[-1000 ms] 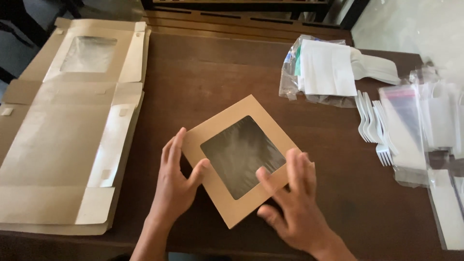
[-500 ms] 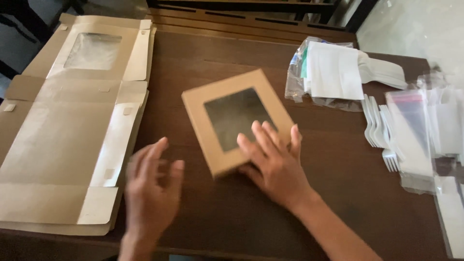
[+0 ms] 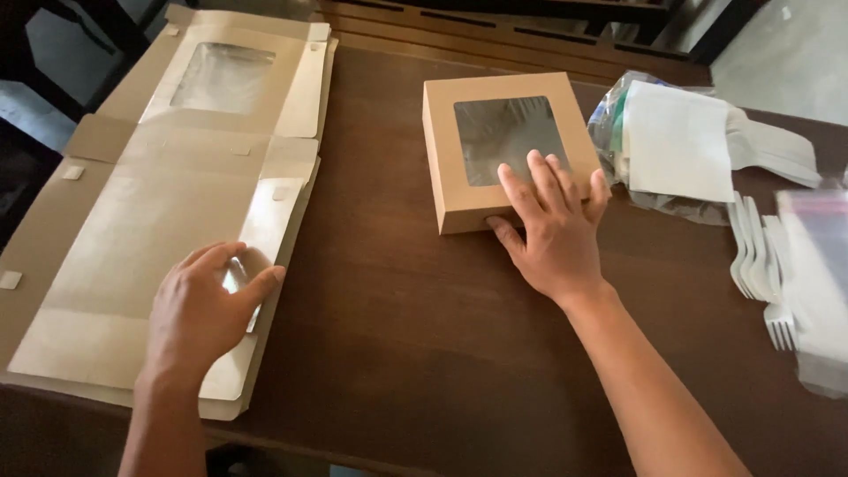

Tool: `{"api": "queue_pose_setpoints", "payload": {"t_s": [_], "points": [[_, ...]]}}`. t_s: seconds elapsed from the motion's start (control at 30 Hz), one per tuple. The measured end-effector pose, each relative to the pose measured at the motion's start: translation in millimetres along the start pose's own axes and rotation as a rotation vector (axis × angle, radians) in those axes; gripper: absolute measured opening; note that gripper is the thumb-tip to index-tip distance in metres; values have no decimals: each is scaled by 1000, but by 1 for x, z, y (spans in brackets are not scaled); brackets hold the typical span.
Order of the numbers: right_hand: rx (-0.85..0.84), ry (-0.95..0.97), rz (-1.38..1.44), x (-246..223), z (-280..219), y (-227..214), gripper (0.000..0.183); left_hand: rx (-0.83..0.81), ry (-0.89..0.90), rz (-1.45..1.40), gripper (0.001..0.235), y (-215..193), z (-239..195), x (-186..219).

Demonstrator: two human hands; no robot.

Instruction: The person folds a flat cardboard sheet into a small box with a clear window, tucks side flaps, and secures the top flaps. They then place the finished box on the table and pick up another flat sheet to begin a second assembly.

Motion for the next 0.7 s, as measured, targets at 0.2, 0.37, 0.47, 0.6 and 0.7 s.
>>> {"api": "queue_pose_setpoints", "payload": {"t_s": [0.2,0.37,0.47,0.6,0.7], "points": [[31,-10,-20,5,4,2,56,-135,-210,-38,48,-19,-14,8],[20,6,6,10,9,6,57,-90,-150,50,19,-14,-2,-6],[37,0,-12,8,9,5,58,-12,-61,127,26,-15,4,-9],[86,-10,-14,7,2,5,61,-26,-223,68,39,-37,-5,-11],[109,6,22,8,-4,5,63,185,-75,146,33,-51,16,-34]]}}
Point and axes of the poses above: each hand's wrist, its own z-axis towards the middle knuckle, its own y-axis out of the palm, x = y × z, the point moved 9 cm from there along z, towards the middle knuckle, and after that the axes turned 14 degrees about -y, right-handed, at the moved point
